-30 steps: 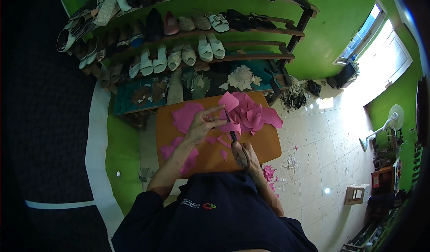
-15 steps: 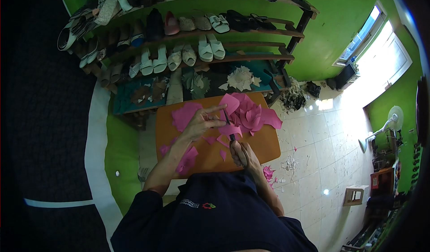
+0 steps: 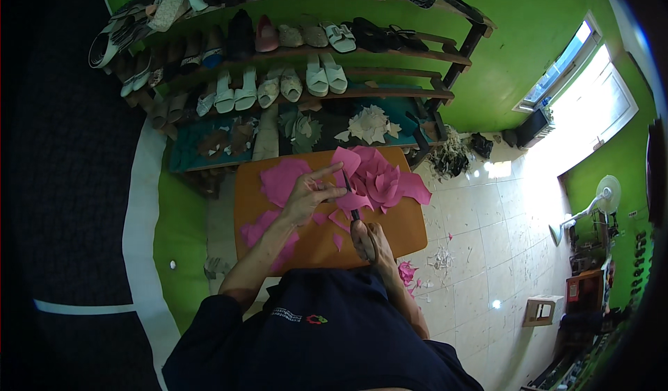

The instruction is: Cutting out specific shapes from pink fabric using a pair of scissors.

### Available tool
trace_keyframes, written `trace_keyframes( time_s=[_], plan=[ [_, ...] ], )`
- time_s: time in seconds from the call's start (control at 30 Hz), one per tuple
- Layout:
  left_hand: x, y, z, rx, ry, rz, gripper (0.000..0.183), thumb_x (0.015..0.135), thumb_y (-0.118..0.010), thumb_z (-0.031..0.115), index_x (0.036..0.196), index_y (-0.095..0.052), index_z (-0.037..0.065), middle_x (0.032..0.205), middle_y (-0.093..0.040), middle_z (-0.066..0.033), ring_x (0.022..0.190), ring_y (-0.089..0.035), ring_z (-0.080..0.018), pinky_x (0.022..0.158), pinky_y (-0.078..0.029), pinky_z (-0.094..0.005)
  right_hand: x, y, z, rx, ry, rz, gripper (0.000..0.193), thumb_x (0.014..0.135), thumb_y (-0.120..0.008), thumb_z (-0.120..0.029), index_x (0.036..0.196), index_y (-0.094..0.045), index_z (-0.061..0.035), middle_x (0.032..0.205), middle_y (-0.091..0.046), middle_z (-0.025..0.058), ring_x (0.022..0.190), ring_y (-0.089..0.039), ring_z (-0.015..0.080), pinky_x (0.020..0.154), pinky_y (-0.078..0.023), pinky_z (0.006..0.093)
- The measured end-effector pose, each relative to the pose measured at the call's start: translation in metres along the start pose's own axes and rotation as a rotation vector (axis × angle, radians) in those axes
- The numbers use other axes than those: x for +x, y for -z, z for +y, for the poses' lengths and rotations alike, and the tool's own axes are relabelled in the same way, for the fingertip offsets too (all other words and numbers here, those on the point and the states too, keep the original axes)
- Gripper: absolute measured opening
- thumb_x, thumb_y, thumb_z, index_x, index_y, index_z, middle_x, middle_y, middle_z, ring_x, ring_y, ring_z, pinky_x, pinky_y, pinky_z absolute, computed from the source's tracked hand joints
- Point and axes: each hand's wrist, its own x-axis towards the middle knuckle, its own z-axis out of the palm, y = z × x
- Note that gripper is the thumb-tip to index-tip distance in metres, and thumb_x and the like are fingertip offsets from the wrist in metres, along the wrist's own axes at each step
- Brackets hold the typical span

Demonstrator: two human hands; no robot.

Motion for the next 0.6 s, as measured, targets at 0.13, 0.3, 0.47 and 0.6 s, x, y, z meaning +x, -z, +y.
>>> trace_keyframes(
  time_s=[0.13,0.3,0.47,0.6],
  plan=[
    [-0.001,-0.006,0.006,-0.053,-0.006,0.055,0.054,0.085,-0.070,-0.002,0.137,-0.058,0.009,0.080,-0.069,-0.0010,0.079,-0.067,-0.0081,0.075,-0.053,-0.0229,-0.007,-0.002,0.000,0.005,0.024,0.018,0.057,0.089,-0.062,-0.062,0.065,-0.041,-0.0145,0.051,-0.037,-0.0064,0.040,-0.035,0.0049,0.037,-0.027,0.0249],
    [0.006,0.009,0.004,0.040,-0.019,-0.021,0.052,0.084,-0.072,-0.001,0.134,-0.060,0.008,0.084,-0.069,-0.0014,0.081,-0.066,-0.0077,0.076,-0.053,-0.0241,-0.010,0.000,-0.003,0.043,0.016,-0.029,0.058,0.089,-0.060,-0.064,0.067,-0.043,-0.0131,0.052,-0.036,-0.0062,0.041,-0.035,0.0054,0.038,-0.026,0.0241],
    [0.001,0.003,0.011,0.114,-0.008,-0.030,0.055,0.083,-0.072,-0.001,0.137,-0.058,0.007,0.077,-0.063,0.0029,0.073,-0.060,-0.0052,0.075,-0.050,-0.0227,-0.004,0.004,-0.002,-0.083,0.005,-0.056,0.062,0.095,-0.045,-0.067,0.072,-0.045,-0.0102,0.057,-0.037,-0.0042,0.046,-0.033,0.0069,0.043,-0.027,0.0255],
    [0.001,0.001,0.010,0.090,0.020,-0.021,0.057,0.084,-0.071,-0.002,0.138,-0.056,0.008,0.077,-0.062,0.0036,0.073,-0.060,-0.0049,0.075,-0.049,-0.0216,-0.005,0.003,-0.004,-0.066,0.013,-0.064,0.063,0.094,-0.046,-0.069,0.072,-0.045,-0.0104,0.057,-0.037,-0.0040,0.046,-0.033,0.0068,0.042,-0.027,0.0252]
  ],
)
